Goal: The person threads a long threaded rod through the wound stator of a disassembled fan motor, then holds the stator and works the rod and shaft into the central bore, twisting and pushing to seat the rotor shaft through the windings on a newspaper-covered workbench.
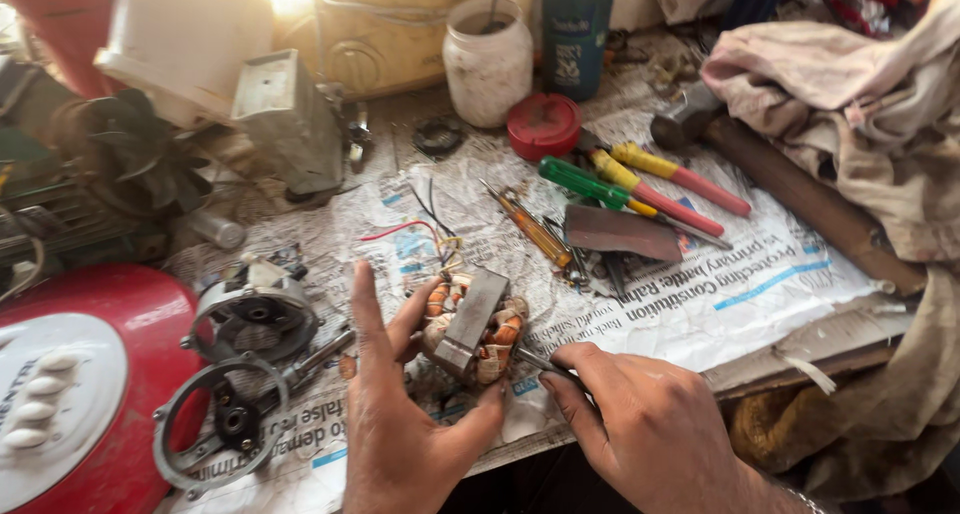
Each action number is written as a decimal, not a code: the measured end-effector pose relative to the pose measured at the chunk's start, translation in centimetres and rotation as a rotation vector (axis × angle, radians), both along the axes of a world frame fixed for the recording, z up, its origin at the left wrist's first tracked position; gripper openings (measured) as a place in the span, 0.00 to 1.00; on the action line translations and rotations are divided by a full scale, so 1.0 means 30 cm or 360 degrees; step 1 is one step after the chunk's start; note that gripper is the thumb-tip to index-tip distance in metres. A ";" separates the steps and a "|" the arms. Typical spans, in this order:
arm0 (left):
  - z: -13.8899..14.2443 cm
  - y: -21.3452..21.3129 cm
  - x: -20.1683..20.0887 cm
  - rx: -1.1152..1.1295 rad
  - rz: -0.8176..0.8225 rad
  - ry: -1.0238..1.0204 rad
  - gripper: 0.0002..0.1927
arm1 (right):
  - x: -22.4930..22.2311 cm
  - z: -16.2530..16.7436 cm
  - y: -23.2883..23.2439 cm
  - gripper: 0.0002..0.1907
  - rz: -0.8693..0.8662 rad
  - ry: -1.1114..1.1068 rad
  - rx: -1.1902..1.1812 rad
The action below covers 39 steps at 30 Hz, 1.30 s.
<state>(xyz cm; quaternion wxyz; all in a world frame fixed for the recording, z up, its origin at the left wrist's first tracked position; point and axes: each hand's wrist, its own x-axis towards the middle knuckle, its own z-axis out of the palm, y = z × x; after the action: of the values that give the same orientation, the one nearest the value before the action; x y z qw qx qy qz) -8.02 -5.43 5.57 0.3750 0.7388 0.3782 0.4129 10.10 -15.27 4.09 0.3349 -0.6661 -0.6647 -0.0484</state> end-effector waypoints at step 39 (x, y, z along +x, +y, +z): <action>-0.049 0.014 -0.011 0.0247 -0.0011 -0.0022 0.67 | 0.003 -0.009 0.040 0.14 0.0003 -0.0071 -0.0305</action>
<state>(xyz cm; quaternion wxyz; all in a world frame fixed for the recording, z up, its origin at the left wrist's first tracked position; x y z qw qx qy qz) -8.33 -5.01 4.09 0.3207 0.7641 0.3398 0.4447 10.18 -14.08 3.83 0.2548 -0.6932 -0.6742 0.0008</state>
